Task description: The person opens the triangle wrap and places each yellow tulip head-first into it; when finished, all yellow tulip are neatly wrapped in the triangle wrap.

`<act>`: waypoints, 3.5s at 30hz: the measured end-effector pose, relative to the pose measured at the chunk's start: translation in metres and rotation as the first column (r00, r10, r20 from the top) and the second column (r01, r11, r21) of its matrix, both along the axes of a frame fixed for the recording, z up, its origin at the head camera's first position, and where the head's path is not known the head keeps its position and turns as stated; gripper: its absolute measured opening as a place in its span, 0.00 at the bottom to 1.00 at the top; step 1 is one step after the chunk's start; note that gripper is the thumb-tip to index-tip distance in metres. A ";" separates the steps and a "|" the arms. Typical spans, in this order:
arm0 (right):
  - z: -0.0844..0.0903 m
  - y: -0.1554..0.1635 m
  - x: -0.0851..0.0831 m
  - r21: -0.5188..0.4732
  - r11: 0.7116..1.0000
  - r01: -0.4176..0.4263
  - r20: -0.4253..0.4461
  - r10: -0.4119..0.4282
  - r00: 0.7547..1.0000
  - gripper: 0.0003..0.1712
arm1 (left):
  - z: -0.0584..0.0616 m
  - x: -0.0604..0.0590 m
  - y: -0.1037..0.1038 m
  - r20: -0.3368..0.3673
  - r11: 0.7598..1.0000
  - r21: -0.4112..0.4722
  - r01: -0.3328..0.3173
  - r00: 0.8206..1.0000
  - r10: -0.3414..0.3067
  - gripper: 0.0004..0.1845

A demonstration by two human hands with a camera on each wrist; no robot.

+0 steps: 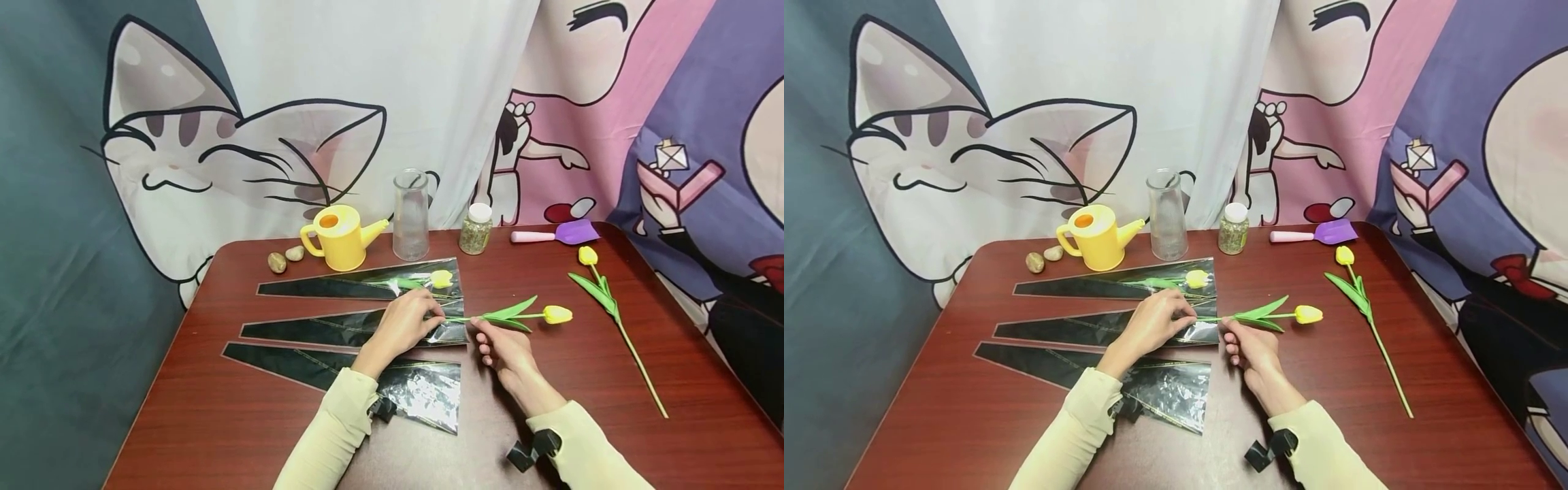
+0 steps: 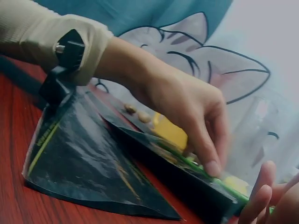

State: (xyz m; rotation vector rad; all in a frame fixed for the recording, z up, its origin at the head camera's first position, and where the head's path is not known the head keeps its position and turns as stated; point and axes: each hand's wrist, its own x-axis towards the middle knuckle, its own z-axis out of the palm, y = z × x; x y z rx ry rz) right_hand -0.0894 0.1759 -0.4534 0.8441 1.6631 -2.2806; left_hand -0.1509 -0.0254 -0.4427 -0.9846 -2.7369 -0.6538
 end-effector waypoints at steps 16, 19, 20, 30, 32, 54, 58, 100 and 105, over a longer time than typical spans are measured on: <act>0.023 0.059 -0.008 0.497 0.820 -0.282 -0.336 0.482 0.809 0.23 | -0.001 -0.002 -0.003 -0.003 1.000 0.000 0.000 1.000 0.000 0.02; 0.031 0.082 -0.015 0.776 0.622 -0.109 -0.377 0.595 0.709 0.12 | -0.001 -0.001 -0.003 0.000 1.000 -0.001 0.000 1.000 0.000 0.02; 0.032 0.088 -0.017 0.837 0.545 -0.046 -0.373 0.630 0.681 0.08 | -0.001 -0.001 -0.003 0.002 1.000 0.000 0.000 1.000 0.000 0.02; 0.022 0.118 -0.041 0.951 0.101 0.291 -0.215 0.895 0.391 0.10 | -0.001 -0.002 -0.003 -0.002 1.000 -0.019 -0.002 1.000 0.002 0.03; 0.018 0.118 -0.043 0.948 0.046 0.315 -0.169 0.911 0.375 0.09 | -0.001 -0.002 -0.003 -0.002 1.000 -0.024 -0.002 1.000 0.002 0.03; 0.004 0.118 -0.049 0.956 -0.017 0.292 -0.099 0.920 0.379 0.10 | -0.003 -0.003 -0.002 0.010 1.000 -0.003 0.010 1.000 -0.010 0.03; 0.004 0.109 -0.049 0.956 -0.004 0.292 -0.106 0.927 0.361 0.09 | -0.002 -0.003 -0.002 0.007 1.000 -0.003 0.006 1.000 -0.006 0.03; -0.001 0.045 -0.063 0.973 0.230 -0.023 -0.206 0.909 0.362 0.10 | -0.001 -0.001 0.004 -0.019 0.999 0.013 0.037 0.999 -0.037 0.03; 0.002 0.045 -0.061 0.972 0.233 -0.007 -0.214 0.905 0.368 0.10 | -0.002 -0.001 0.002 -0.007 1.000 0.000 0.026 1.000 -0.026 0.04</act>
